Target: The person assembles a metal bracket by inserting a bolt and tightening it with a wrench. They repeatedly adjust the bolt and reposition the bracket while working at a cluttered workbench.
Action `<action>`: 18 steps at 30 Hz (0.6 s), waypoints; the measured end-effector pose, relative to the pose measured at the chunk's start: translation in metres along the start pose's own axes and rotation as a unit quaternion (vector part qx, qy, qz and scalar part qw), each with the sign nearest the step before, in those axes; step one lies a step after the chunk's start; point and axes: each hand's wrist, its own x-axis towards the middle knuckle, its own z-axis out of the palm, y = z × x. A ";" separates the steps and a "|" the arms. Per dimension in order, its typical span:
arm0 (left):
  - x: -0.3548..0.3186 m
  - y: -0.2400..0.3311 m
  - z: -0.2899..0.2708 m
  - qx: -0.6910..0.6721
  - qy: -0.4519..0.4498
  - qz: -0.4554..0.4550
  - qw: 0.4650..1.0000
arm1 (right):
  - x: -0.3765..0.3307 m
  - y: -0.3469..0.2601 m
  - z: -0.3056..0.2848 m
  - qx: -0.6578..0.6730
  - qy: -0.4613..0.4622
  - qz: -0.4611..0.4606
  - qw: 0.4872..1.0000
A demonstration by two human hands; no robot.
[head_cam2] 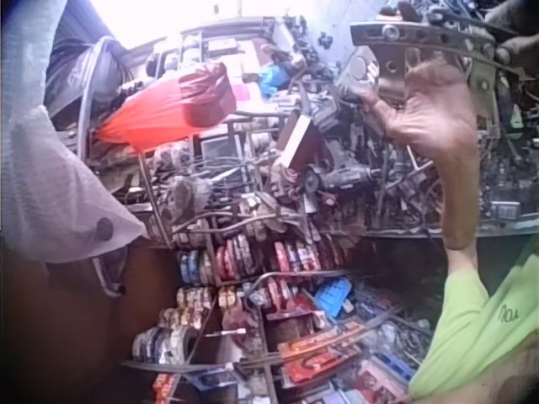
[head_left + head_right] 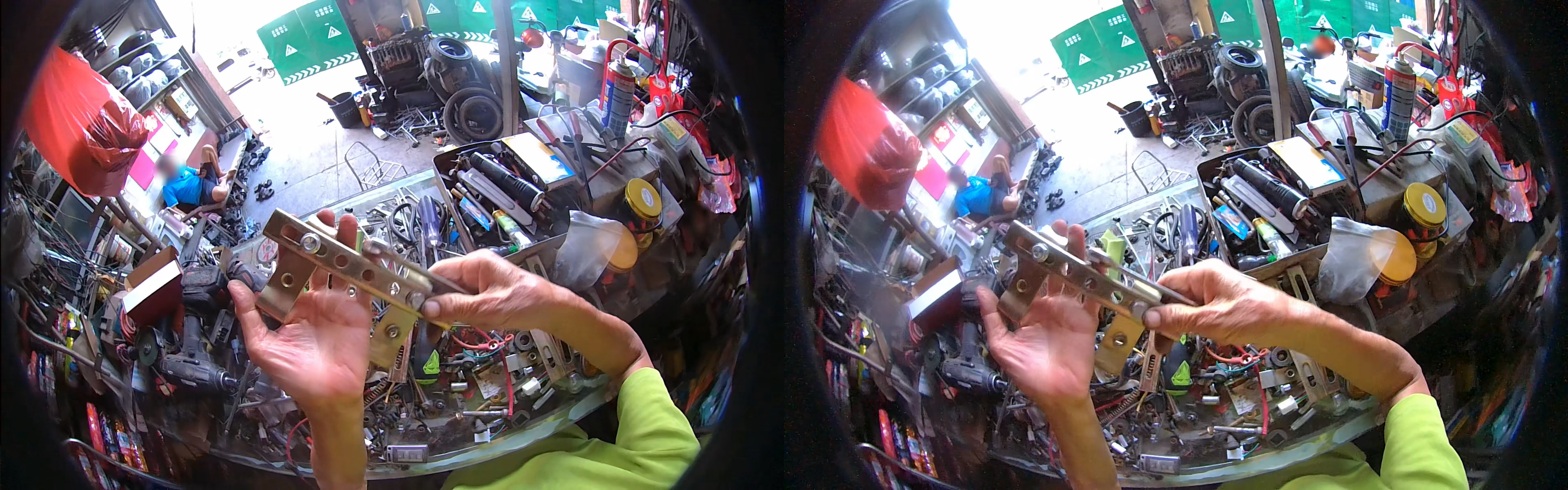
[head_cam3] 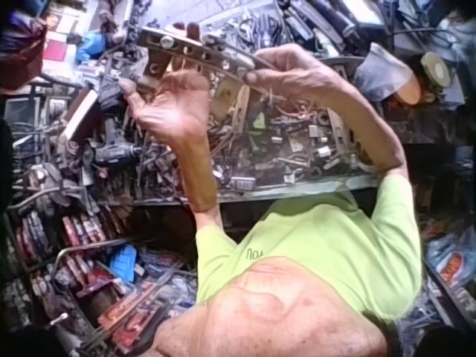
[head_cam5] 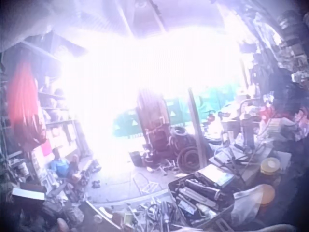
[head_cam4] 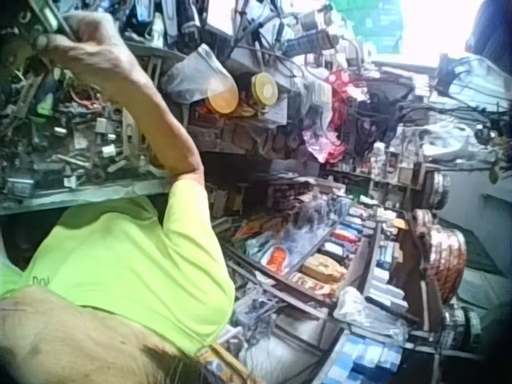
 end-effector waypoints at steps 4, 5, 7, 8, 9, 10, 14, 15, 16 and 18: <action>0.005 -0.001 0.004 0.026 -0.041 -0.032 0.998 | -0.005 -0.009 -0.020 0.042 0.090 -0.016 0.995; 0.006 -0.001 0.004 0.057 -0.055 -0.039 0.996 | -0.007 -0.015 -0.024 0.058 0.105 -0.024 0.992; 0.008 -0.004 0.004 0.060 -0.080 -0.055 0.993 | -0.011 -0.023 -0.034 0.096 0.136 -0.048 0.985; 0.007 -0.004 0.000 0.074 -0.090 -0.065 0.991 | -0.013 -0.025 -0.039 0.122 0.132 -0.057 0.982; 0.006 -0.005 -0.004 0.054 -0.089 -0.067 0.992 | -0.014 -0.028 -0.043 0.132 0.133 -0.070 0.980; 0.006 -0.008 -0.007 0.049 -0.091 -0.063 0.993 | -0.016 -0.030 -0.045 0.143 0.134 -0.083 0.977; 0.009 -0.015 -0.018 0.116 -0.128 -0.053 0.984 | -0.019 -0.033 -0.048 0.131 0.163 -0.090 0.974; 0.009 -0.016 -0.020 0.152 -0.153 -0.051 0.975 | -0.019 -0.035 -0.047 0.114 0.185 -0.089 0.972; 0.010 -0.016 -0.021 0.189 -0.177 -0.050 0.965 | -0.020 -0.035 -0.047 0.119 0.191 -0.093 0.970; 0.011 -0.014 -0.020 0.213 -0.213 -0.062 0.952 | -0.021 -0.035 -0.048 0.130 0.201 -0.099 0.966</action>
